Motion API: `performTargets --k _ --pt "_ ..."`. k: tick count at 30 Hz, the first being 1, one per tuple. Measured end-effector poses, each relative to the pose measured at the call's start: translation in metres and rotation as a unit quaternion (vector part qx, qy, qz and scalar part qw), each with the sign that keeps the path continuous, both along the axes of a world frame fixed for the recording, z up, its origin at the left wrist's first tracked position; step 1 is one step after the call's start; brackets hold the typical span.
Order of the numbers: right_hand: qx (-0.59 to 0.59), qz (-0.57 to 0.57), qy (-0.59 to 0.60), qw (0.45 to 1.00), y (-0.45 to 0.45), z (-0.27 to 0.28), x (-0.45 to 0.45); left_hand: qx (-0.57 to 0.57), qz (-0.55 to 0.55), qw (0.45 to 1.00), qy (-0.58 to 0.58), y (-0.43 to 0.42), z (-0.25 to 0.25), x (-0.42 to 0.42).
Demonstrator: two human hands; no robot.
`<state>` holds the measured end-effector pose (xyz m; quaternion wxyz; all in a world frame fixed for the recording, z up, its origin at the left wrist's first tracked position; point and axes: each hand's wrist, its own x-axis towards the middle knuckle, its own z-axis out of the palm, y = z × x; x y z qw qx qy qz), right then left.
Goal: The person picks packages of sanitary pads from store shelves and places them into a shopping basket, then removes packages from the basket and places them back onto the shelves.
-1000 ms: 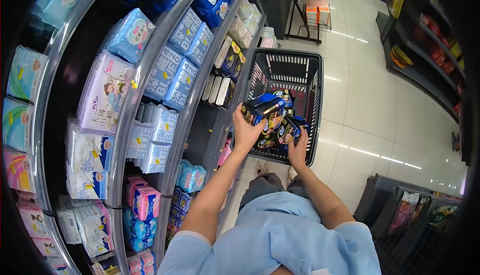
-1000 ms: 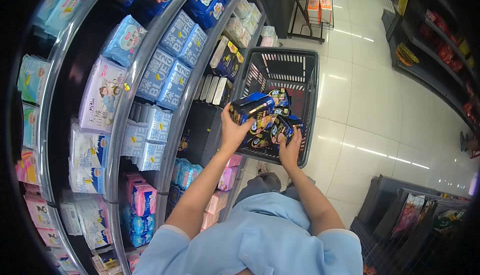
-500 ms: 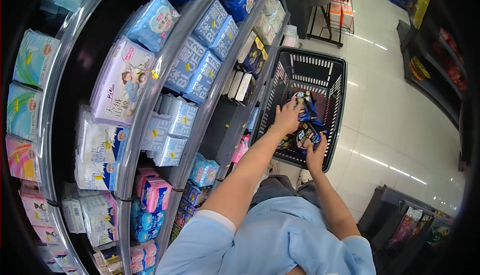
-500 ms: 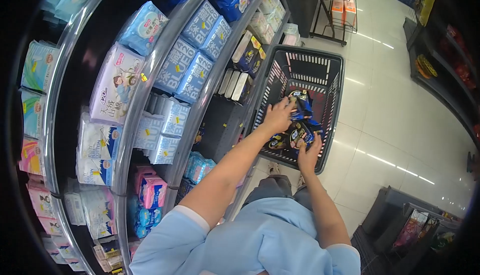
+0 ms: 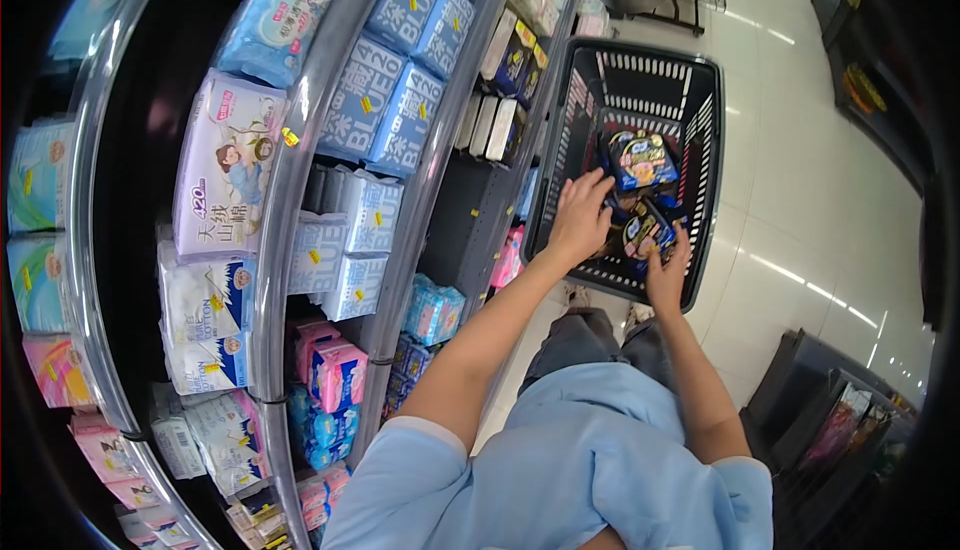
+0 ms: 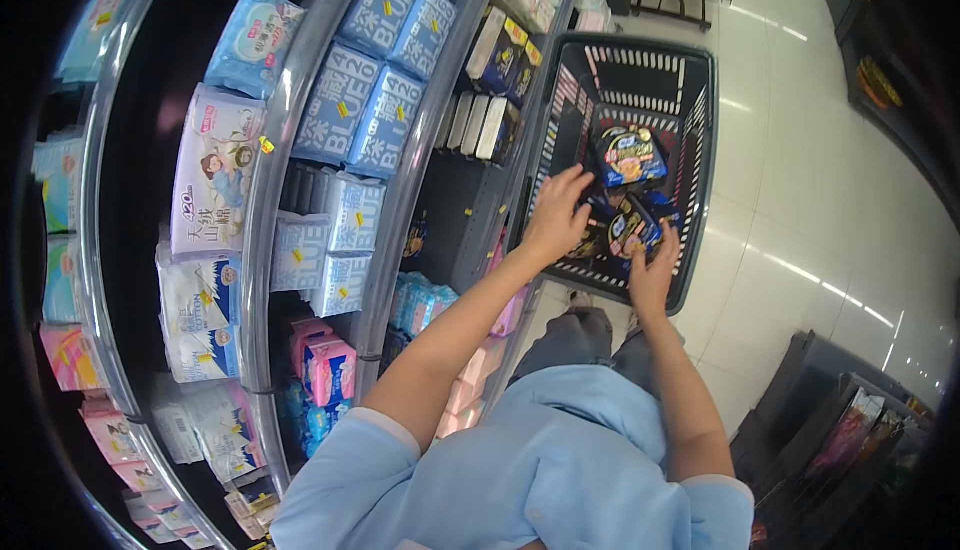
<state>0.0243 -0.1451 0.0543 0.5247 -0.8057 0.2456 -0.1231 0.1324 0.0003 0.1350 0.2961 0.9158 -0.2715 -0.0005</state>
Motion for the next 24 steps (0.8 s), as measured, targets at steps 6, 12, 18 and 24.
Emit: performTargets --k 6,12,18,24 --pt "0.002 0.0 0.008 1.0 0.0 0.002 0.001 -0.043 0.161 0.981 -0.103 0.089 0.02 -0.034" --pt "0.033 -0.012 0.04 0.999 0.0 0.012 0.003 0.096 0.31 0.941 -0.09 0.226 -0.066 -0.046" --pt "0.139 -0.046 0.033 0.989 0.004 0.012 0.004 0.274 0.496 0.823 -0.039 0.297 -0.11 -0.007" --pt "0.262 -0.078 0.06 0.96 0.004 0.022 0.009 0.385 0.523 0.76 -0.029 0.368 -0.161 0.02"
